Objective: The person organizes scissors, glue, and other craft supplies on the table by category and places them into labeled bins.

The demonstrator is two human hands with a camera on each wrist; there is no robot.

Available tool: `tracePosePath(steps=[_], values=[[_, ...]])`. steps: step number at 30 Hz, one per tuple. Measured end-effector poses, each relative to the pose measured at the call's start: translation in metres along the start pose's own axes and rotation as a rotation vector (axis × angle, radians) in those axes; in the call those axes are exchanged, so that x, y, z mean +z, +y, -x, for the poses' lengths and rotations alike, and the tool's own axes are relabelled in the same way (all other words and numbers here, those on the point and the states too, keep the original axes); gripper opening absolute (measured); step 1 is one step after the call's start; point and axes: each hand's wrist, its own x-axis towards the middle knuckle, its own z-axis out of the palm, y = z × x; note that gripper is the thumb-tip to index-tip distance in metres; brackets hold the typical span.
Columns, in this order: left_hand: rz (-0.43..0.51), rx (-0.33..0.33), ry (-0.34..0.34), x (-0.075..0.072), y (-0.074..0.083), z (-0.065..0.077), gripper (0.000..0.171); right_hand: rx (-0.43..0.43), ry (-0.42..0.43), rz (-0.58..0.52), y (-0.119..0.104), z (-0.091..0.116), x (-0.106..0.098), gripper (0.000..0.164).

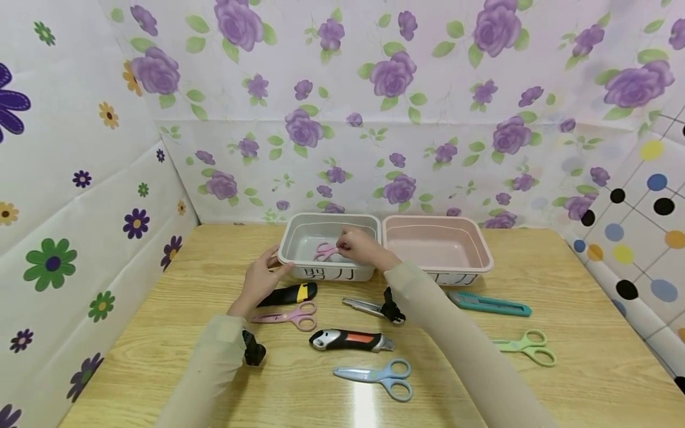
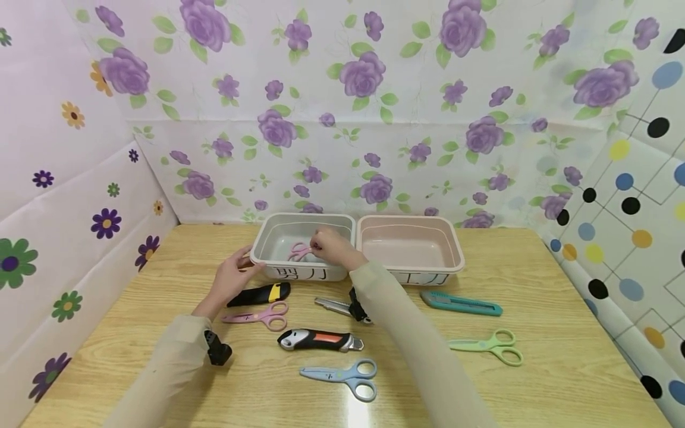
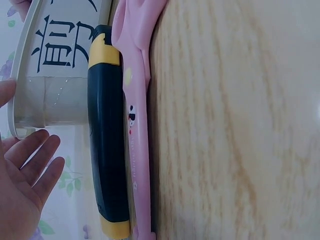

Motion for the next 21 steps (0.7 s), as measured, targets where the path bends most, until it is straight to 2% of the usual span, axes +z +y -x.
tracePosePath(steps=[5,10,16,21], values=[[0.008,0.004,-0.004,0.001,0.000,0.001,0.061,0.035,-0.018,-0.004,0.000,0.001,0.000,0.020],[0.006,0.004,-0.009,0.001,0.002,0.000,0.061,0.082,-0.025,-0.012,-0.003,0.003,-0.010,0.028],[-0.003,-0.004,-0.010,0.000,0.003,0.000,0.061,0.039,0.026,-0.020,-0.002,0.008,-0.022,0.028],[-0.010,0.001,-0.011,0.000,0.002,0.000,0.061,0.020,0.035,-0.039,-0.008,0.016,-0.032,0.030]])
